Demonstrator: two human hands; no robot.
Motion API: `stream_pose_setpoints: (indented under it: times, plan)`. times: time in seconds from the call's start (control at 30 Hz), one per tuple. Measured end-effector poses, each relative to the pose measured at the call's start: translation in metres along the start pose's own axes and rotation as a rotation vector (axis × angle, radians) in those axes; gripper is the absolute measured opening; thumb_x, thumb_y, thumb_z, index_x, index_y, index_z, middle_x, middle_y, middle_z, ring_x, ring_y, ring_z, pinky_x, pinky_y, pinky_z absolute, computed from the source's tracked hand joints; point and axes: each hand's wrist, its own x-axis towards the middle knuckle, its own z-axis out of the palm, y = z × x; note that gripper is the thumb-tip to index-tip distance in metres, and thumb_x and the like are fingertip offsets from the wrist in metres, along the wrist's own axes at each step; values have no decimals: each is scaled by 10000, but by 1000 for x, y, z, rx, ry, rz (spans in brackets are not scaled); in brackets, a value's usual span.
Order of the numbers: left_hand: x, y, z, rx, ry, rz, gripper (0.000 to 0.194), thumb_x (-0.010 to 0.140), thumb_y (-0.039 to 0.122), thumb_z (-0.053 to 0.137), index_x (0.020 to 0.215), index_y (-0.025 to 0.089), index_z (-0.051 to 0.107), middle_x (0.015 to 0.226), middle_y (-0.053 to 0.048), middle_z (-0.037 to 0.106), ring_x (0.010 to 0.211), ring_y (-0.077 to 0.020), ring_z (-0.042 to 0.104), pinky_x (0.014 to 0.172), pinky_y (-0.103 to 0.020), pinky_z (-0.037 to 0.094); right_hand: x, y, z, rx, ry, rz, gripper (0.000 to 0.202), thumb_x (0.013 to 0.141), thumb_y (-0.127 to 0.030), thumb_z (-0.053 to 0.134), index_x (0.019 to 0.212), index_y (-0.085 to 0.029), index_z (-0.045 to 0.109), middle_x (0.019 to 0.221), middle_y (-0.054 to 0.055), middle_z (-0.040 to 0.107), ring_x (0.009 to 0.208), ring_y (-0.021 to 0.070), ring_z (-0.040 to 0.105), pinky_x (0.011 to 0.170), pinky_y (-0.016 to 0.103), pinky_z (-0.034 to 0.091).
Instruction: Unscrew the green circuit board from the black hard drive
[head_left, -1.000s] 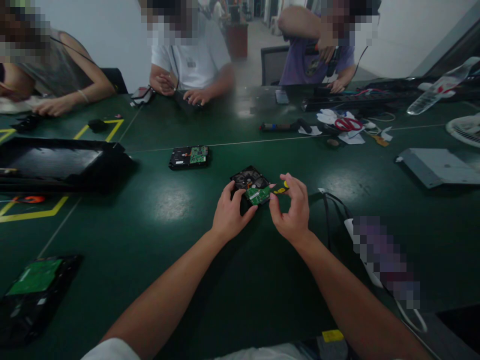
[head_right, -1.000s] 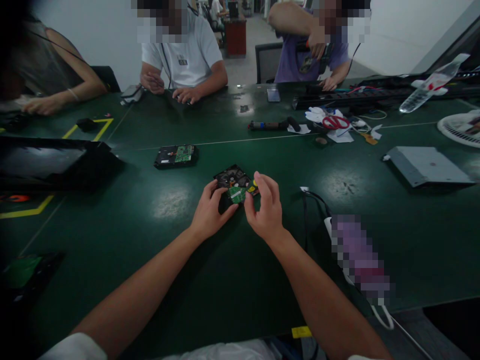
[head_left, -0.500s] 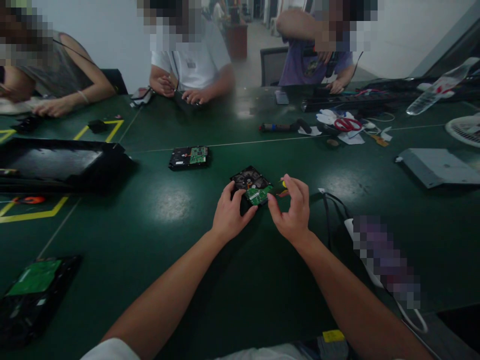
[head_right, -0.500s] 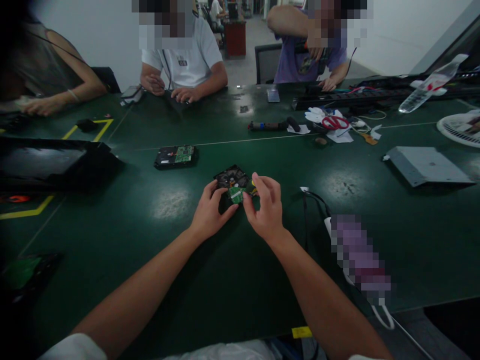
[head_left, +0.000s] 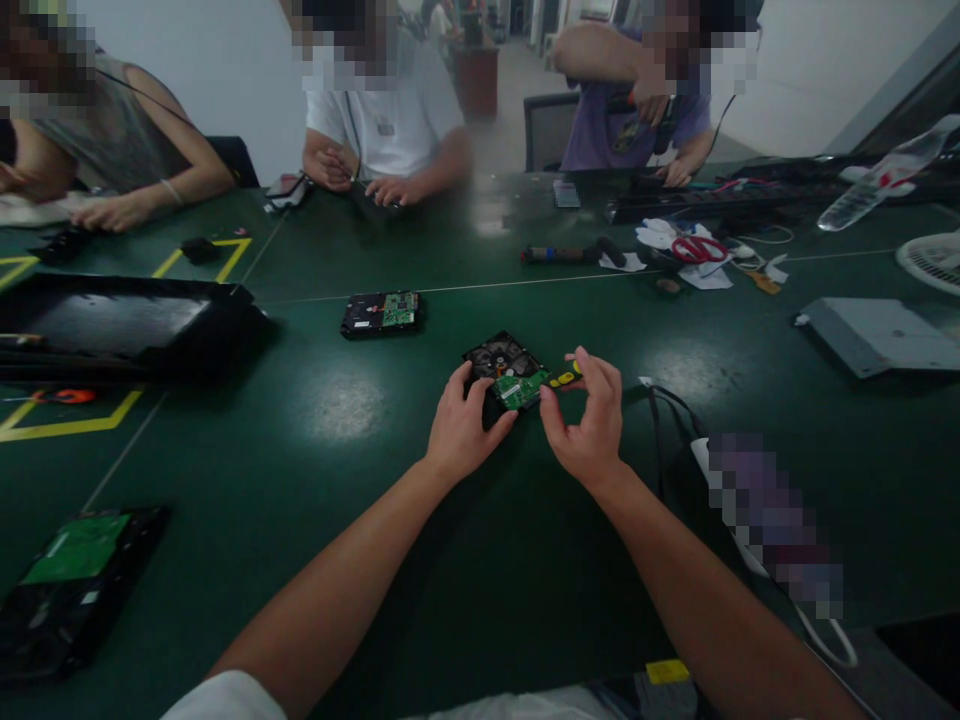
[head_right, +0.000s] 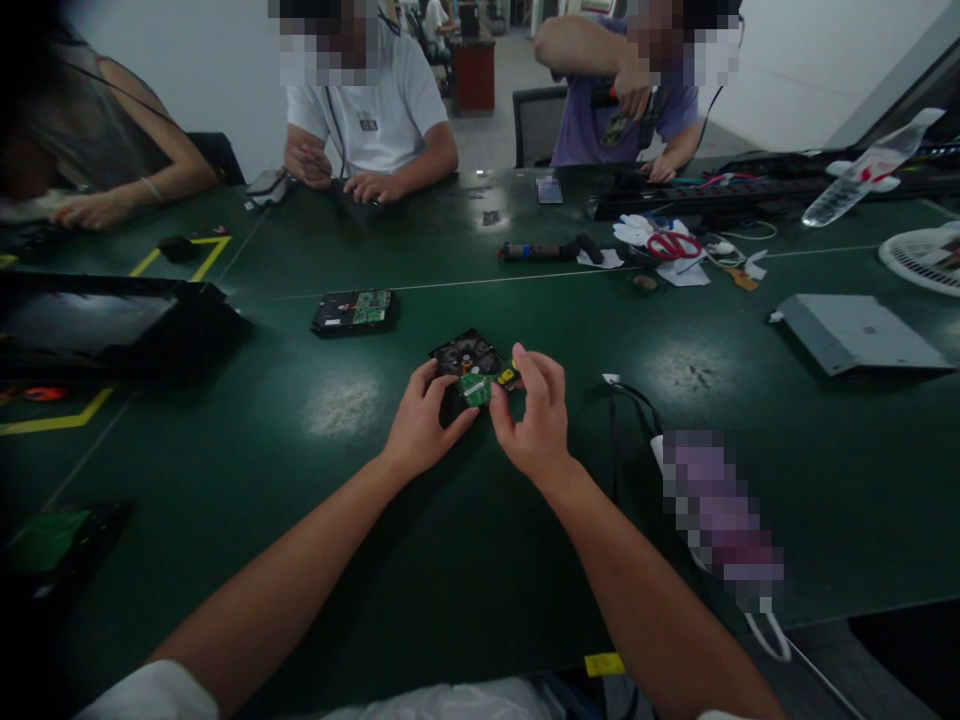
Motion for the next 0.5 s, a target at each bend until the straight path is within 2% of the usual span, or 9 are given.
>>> stream_pose_setpoints:
  times: [0.13, 0.3, 0.5]
  plan:
    - [0, -1, 1, 4, 3, 8, 561, 911, 487, 732, 1369, 213, 558, 1599, -201, 389, 1510, -391, 410, 1186, -593, 451, 1, -2, 1, 68, -8, 10, 785, 969, -143, 598, 1645, -306, 235, 1439, 158, 508, 1211, 280, 626, 787, 428, 700]
    - [1, 1, -1, -1, 5, 7, 549, 912, 481, 733, 1366, 226, 560, 1585, -189, 403, 1503, -388, 423, 1187, -597, 451, 3, -3, 0, 7, 8, -10, 788, 951, -187, 666, 1623, -336, 283, 1350, 126, 547, 1189, 273, 597, 728, 391, 690]
    - [1, 1, -1, -6, 6, 3, 554, 911, 483, 733, 1373, 234, 556, 1599, -186, 390, 1504, -393, 420, 1187, -603, 452, 2, -3, 0, 6, -2, -16, 791, 957, -171, 650, 1631, -330, 268, 1382, 134, 543, 1219, 283, 602, 805, 442, 695]
